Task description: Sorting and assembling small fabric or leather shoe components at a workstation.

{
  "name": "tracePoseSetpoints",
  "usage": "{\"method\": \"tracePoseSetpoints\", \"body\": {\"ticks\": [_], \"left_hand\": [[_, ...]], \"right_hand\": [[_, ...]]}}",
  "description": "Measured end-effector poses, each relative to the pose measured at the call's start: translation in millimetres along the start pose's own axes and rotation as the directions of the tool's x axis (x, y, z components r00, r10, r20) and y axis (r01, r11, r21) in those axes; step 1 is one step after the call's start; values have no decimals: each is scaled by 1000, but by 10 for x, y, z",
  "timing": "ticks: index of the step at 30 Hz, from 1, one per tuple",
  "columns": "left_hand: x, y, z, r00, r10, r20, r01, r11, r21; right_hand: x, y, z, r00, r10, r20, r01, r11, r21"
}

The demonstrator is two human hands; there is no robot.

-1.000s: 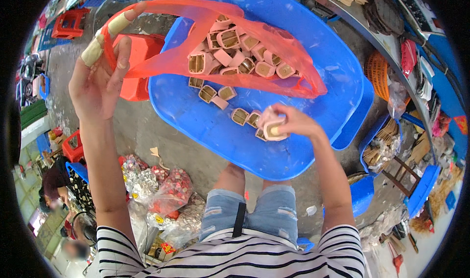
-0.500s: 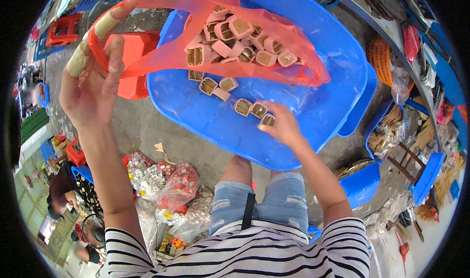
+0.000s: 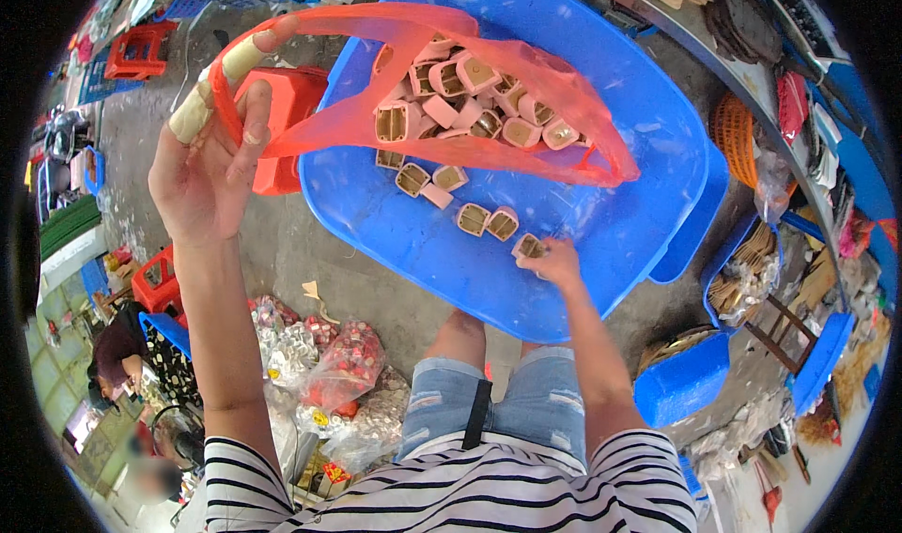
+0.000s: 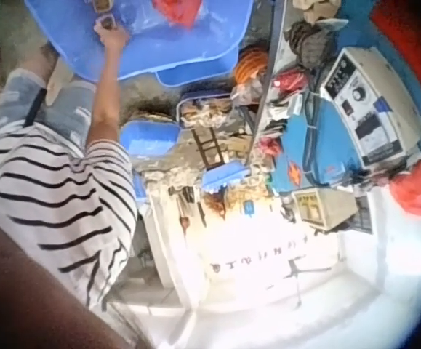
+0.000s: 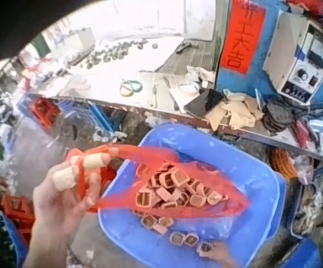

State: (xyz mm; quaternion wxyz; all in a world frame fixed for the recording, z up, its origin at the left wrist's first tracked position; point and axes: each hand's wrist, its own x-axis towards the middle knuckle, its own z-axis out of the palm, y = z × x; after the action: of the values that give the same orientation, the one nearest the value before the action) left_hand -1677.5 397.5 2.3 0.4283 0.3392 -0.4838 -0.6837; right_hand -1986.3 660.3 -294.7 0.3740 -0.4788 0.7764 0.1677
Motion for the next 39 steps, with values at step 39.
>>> {"method": "tracePoseSetpoints", "body": {"ticks": [39], "left_hand": [[446,-478,-17,664,638,390,-256,684,-683]], "right_hand": [[-201,-1595,-1912,417,-427,-802,766,641,57]]}}
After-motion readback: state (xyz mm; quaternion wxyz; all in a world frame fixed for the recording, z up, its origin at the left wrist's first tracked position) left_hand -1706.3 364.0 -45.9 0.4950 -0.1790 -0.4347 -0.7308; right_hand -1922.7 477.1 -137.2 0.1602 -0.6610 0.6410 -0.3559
